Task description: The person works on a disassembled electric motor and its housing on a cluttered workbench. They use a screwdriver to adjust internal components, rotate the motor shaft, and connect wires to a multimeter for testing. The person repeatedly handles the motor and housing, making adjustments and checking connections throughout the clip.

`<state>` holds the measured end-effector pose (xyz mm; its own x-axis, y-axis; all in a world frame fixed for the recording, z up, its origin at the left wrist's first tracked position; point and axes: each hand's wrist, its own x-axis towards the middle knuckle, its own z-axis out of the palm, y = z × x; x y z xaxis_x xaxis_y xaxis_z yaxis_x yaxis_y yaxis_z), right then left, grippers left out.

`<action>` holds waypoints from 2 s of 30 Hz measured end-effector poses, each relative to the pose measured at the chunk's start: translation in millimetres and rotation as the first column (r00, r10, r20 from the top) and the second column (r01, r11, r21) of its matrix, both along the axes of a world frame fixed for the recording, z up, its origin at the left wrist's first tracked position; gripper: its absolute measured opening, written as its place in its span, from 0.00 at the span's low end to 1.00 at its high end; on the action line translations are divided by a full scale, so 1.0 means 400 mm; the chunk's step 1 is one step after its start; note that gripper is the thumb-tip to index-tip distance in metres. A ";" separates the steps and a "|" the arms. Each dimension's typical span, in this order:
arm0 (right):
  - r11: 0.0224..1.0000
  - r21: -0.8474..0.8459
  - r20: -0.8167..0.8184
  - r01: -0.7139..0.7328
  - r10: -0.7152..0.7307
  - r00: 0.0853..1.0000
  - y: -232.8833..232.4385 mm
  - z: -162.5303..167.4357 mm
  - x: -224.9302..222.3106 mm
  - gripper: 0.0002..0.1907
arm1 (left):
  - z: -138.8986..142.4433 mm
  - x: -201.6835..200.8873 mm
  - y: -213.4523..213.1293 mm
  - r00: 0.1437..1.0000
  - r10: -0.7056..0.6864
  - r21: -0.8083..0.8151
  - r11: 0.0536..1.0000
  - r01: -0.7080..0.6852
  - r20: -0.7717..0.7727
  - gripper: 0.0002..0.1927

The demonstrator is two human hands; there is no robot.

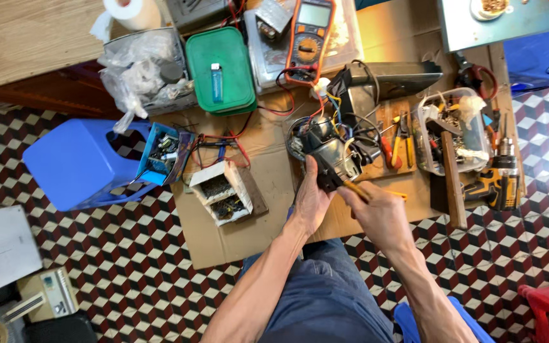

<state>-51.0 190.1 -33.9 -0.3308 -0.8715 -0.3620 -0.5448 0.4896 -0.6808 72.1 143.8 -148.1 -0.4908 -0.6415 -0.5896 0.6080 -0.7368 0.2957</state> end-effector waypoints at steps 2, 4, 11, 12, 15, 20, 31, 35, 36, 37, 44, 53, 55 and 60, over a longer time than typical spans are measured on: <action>0.983 0.063 0.011 0.174 -0.175 0.984 0.001 0.000 -0.008 0.14 | -0.006 -0.001 -0.002 0.999 0.036 -0.030 0.999 -0.037 -0.027 0.40; 0.959 -0.104 0.066 0.263 -0.257 0.964 0.001 0.002 -0.003 0.16 | -0.008 0.000 0.000 0.998 0.036 -0.038 0.999 -0.038 -0.047 0.39; 0.959 0.207 0.168 0.192 -0.229 0.959 -0.014 0.042 -0.022 0.17 | -0.002 0.008 -0.001 1.000 -0.014 -0.071 0.997 0.015 0.014 0.43; 0.950 0.150 0.201 0.273 -0.299 0.933 -0.004 0.053 -0.033 0.14 | 0.000 0.008 -0.003 1.000 -0.014 -0.082 0.997 0.014 -0.002 0.43; 0.896 0.013 0.316 0.445 -0.426 0.848 0.026 0.071 -0.062 0.13 | 0.011 0.028 -0.004 0.996 -0.059 -0.094 0.993 0.066 0.069 0.43; 0.836 0.004 0.362 0.549 -0.513 0.779 0.099 0.057 -0.075 0.17 | 0.037 0.063 -0.009 0.954 -0.157 -0.146 0.969 0.198 0.254 0.40; 0.746 -0.067 0.719 0.663 -0.424 0.550 0.241 -0.147 -0.067 0.14 | 0.060 0.051 -0.034 0.804 -0.279 -0.149 0.900 0.410 0.524 0.31; 0.710 0.089 0.625 0.699 -0.586 0.515 0.251 -0.189 -0.037 0.12 | 0.061 0.056 -0.038 0.781 -0.333 -0.151 0.868 0.473 0.528 0.29; 0.711 0.107 0.649 0.695 -0.580 0.493 0.251 -0.192 -0.028 0.12 | 0.062 0.057 -0.038 0.774 -0.347 -0.152 0.859 0.489 0.530 0.28; 0.712 0.125 0.671 0.691 -0.573 0.470 0.249 -0.194 -0.019 0.12 | 0.063 0.057 -0.038 0.771 -0.351 -0.149 0.857 0.493 0.532 0.28; 0.652 0.216 0.793 0.727 -0.552 0.259 0.233 -0.214 0.014 0.13 | 0.066 0.056 -0.033 0.812 -0.343 -0.134 0.883 0.450 0.473 0.26; 0.632 0.219 0.867 0.743 -0.475 0.149 0.235 -0.279 0.008 0.10 | 0.063 0.063 -0.033 0.829 -0.357 -0.153 0.876 0.457 0.431 0.26; 0.632 0.234 0.869 0.739 -0.477 0.133 0.235 -0.279 0.006 0.10 | 0.064 0.065 -0.032 0.827 -0.363 -0.154 0.873 0.463 0.429 0.26; 0.659 0.229 0.865 0.717 -0.476 0.160 0.233 -0.258 0.001 0.10 | 0.071 0.075 -0.011 0.855 -0.320 -0.177 0.891 0.418 0.409 0.27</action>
